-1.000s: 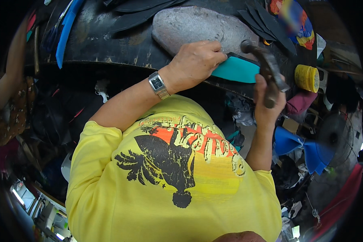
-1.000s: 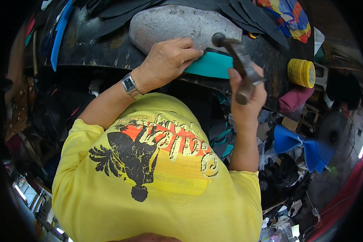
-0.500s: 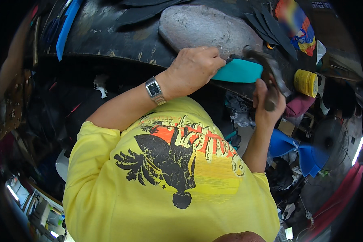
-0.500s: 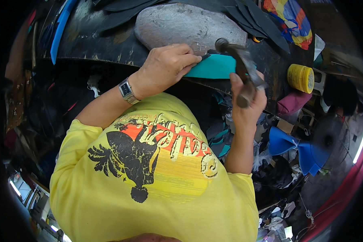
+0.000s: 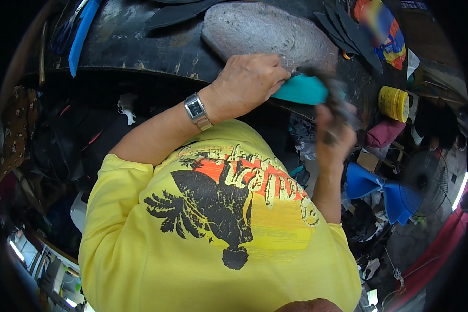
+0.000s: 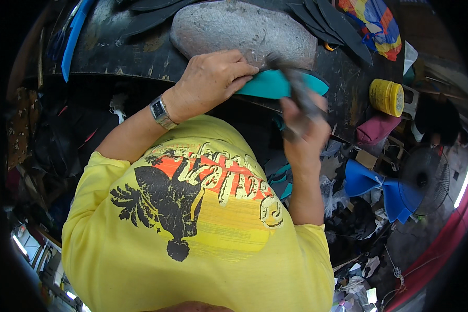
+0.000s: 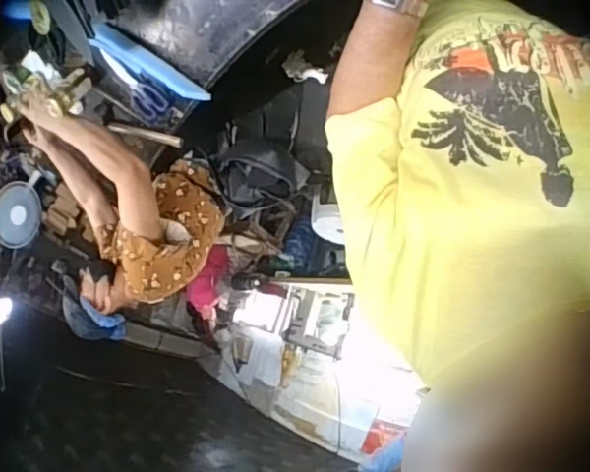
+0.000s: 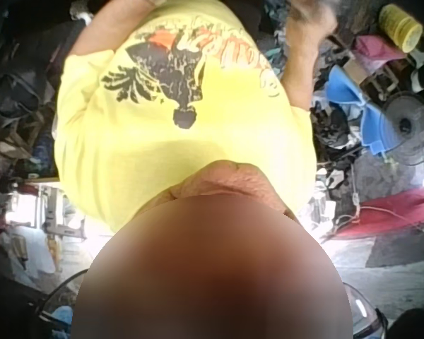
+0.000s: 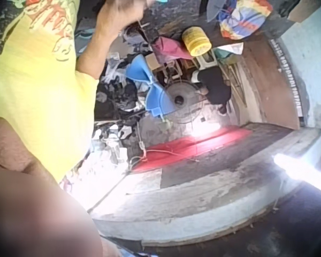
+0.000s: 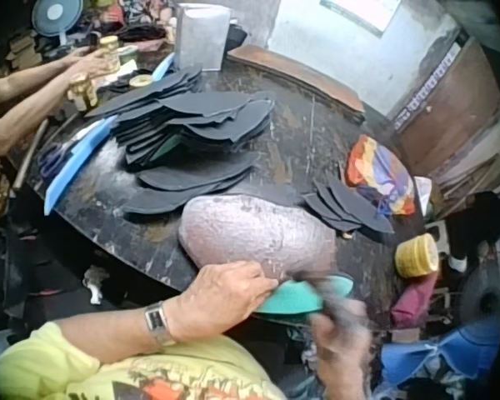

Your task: The person repeatedly places a black rubber upper onto a teal insole, aligns it, and uses a hammer to tap the edges on a stone anvil. They then flip the assembled piece and set it aside. This cycle is repeated multiple times with different insoles and uppers.

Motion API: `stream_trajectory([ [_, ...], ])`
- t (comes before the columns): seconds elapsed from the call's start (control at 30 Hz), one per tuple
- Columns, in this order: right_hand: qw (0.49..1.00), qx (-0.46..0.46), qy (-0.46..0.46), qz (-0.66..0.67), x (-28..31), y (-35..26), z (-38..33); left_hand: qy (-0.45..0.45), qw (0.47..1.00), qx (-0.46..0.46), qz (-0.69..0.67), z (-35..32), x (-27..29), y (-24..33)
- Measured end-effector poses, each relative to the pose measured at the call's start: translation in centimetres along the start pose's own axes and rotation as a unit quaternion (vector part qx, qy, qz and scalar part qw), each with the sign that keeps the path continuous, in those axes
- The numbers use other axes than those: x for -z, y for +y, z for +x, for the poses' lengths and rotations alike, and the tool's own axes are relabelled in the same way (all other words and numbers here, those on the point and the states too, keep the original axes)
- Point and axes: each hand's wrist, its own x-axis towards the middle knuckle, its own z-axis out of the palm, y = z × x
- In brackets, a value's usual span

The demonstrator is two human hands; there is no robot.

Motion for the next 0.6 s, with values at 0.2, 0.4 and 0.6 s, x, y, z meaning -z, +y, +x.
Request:
stream_trajectory([
  [0.2, 0.998, 0.036, -0.032, -0.029, -1.0, 3.0, -0.1, 0.014, 0.998, 0.050, -0.024, -1.6, 0.8, 0.9],
  [0.4, 0.996, -0.072, -0.025, 0.051, 0.1, 1.4, 0.7, 0.031, 0.997, 0.053, -0.052, -1.2, 0.4, 0.2],
  [0.6, 0.988, -0.030, 0.087, 0.126, 0.3, -0.2, -0.2, 0.014, 0.999, 0.028, -0.036, -0.5, 0.3, -0.2],
])
